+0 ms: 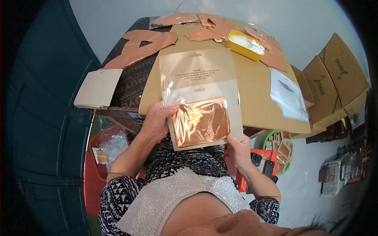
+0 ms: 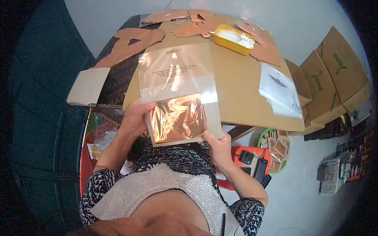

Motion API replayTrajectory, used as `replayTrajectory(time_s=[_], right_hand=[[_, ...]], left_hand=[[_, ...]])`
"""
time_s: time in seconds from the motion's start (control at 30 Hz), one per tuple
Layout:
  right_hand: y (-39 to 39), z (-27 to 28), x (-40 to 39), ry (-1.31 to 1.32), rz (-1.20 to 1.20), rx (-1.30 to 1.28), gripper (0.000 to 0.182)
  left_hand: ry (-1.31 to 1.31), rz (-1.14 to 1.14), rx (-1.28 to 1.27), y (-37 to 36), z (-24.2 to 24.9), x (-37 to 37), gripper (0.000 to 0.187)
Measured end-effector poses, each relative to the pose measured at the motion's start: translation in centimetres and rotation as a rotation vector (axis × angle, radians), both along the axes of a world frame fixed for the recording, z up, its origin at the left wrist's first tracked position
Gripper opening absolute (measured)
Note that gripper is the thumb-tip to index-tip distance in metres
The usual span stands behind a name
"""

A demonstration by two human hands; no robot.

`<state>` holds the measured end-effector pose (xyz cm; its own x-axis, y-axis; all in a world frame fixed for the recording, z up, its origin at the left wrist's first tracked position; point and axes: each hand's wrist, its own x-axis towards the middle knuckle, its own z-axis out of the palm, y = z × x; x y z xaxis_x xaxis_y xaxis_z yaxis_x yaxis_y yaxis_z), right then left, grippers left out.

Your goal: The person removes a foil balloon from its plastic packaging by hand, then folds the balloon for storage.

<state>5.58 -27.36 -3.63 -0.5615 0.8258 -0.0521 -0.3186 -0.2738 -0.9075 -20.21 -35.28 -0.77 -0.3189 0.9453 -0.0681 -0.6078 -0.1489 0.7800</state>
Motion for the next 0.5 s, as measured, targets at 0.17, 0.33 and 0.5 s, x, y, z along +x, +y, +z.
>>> replayTrajectory(time_s=[0.17,0.33,0.5], right_hand=[[-0.8,-1.0,1.8,-0.175,0.067,0.004,0.012],[-0.5,-0.8,3.7,-0.352,0.362,-0.017,0.020],[3.0,2.7,5.3,-0.664,0.449,0.112,0.044]], left_hand=[[0.003,-0.007,-0.025,-0.8,-1.3,0.6,0.023],[0.040,-0.038,-0.077,-1.8,-2.8,1.4,0.020],[0.055,-0.126,-0.135,-2.3,-3.5,2.4,0.022]])
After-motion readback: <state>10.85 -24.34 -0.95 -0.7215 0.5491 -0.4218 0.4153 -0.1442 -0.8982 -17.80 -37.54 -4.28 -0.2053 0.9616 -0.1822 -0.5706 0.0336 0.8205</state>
